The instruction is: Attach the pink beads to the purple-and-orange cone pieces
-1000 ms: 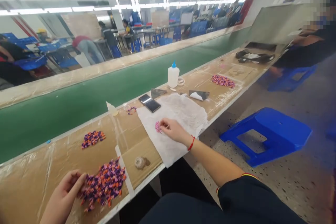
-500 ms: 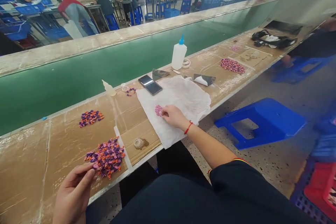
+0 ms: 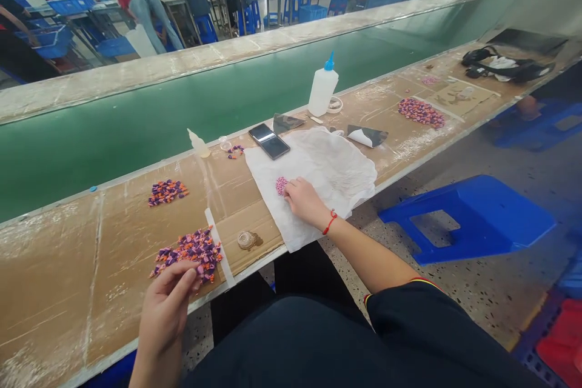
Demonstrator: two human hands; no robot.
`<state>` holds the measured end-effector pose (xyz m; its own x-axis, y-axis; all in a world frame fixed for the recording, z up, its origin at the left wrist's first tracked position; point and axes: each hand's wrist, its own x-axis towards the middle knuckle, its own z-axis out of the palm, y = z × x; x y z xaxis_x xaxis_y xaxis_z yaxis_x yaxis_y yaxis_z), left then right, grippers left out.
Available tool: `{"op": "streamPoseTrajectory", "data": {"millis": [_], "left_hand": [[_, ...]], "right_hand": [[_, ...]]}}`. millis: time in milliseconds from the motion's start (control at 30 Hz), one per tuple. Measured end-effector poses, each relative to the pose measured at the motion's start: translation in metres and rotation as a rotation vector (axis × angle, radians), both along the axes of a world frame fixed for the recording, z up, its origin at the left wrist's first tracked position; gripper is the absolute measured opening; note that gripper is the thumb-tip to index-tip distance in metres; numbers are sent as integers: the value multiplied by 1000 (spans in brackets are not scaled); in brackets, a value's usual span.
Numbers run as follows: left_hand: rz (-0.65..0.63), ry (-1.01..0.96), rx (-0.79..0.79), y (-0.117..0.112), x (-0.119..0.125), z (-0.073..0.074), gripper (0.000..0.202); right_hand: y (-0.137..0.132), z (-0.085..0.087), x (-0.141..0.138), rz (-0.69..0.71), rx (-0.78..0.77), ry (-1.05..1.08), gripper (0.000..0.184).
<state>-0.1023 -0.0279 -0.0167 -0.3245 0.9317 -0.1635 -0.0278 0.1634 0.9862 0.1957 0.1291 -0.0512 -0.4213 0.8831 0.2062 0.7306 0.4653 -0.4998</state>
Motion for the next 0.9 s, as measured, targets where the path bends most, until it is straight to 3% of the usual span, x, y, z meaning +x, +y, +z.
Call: {"op": "streamPoseTrajectory", "data": {"millis": [100,233,367,600,900], "left_hand": [[-175,140,41,12,21,17,21],[-380,247,150,36,53,40,16],[-474,231,158,47,69,47,17],[-515,215,155,43,71,47,20],[-463,139,136,44,76,45,18]], "right_hand": [[-18,19,-6,121,34,59,17],[-47,57,-20,349,119,179,16],[-64,85,-33,472,242,193,18],[-70,89,-40,500,348,88,19],[-75,95,-40,469,245,214,13]]}}
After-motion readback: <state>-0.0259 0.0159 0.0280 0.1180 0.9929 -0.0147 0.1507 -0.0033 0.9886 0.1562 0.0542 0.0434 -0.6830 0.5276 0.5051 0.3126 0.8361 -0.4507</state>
